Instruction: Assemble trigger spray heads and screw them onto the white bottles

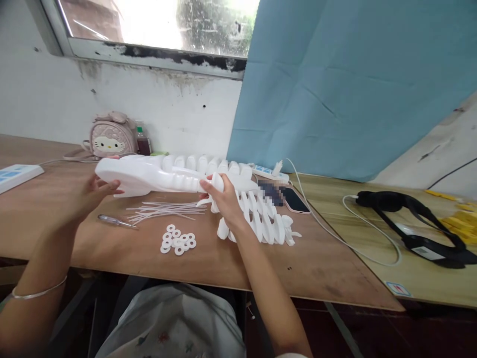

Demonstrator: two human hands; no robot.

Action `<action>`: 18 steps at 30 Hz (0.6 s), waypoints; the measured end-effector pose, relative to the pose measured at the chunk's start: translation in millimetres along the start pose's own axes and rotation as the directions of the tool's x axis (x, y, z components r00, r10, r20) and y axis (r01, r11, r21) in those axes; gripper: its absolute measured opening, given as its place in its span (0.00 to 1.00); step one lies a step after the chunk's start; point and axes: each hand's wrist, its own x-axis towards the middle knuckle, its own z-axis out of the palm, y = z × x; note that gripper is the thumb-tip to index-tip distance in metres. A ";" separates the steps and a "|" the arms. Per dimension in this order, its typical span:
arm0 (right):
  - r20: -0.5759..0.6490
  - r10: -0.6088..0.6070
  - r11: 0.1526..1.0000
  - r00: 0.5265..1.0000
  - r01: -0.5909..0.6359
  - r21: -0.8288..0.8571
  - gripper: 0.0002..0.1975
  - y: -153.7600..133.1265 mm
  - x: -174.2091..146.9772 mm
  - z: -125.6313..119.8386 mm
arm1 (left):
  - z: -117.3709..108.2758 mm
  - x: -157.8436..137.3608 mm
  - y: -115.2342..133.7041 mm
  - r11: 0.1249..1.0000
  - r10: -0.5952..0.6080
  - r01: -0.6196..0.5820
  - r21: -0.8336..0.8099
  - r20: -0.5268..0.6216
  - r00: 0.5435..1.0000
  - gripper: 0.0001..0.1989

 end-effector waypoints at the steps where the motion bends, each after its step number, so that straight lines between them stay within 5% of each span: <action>1: 0.014 -0.019 0.999 1.000 0.019 -0.027 0.18 1.7 -0.9 -1.9 | 0.2 -1.2 -1.8 0.999 -0.019 0.020 0.050 -0.022 1.000 0.23; 4: -0.005 -0.075 0.993 0.997 0.074 -0.089 0.17 6.3 -5.6 -6.4 | 1.3 -4.4 -0.7 0.995 -0.067 0.068 0.071 -0.028 0.997 0.26; 8: -0.069 -0.132 0.980 0.989 0.119 -0.161 0.15 9.3 -14.8 -10.0 | 1.8 -6.3 12.5 0.929 -0.092 0.131 -0.346 0.127 0.988 0.26; 11: -0.069 -0.190 0.944 0.979 0.163 -0.288 0.15 8.8 -24.0 -9.9 | 2.6 -6.1 16.3 0.812 -0.193 0.226 -0.539 0.117 0.974 0.18; 14: -0.034 -0.265 0.888 0.964 0.230 -0.397 0.13 8.0 -31.6 -6.2 | 4.2 -4.8 10.6 0.817 -0.301 0.267 -0.510 0.016 0.953 0.16; 18: -0.028 -0.335 0.834 0.942 0.282 -0.474 0.13 10.7 -35.8 -0.7 | 3.5 -2.6 3.2 0.820 -0.353 0.332 -0.467 0.047 0.935 0.26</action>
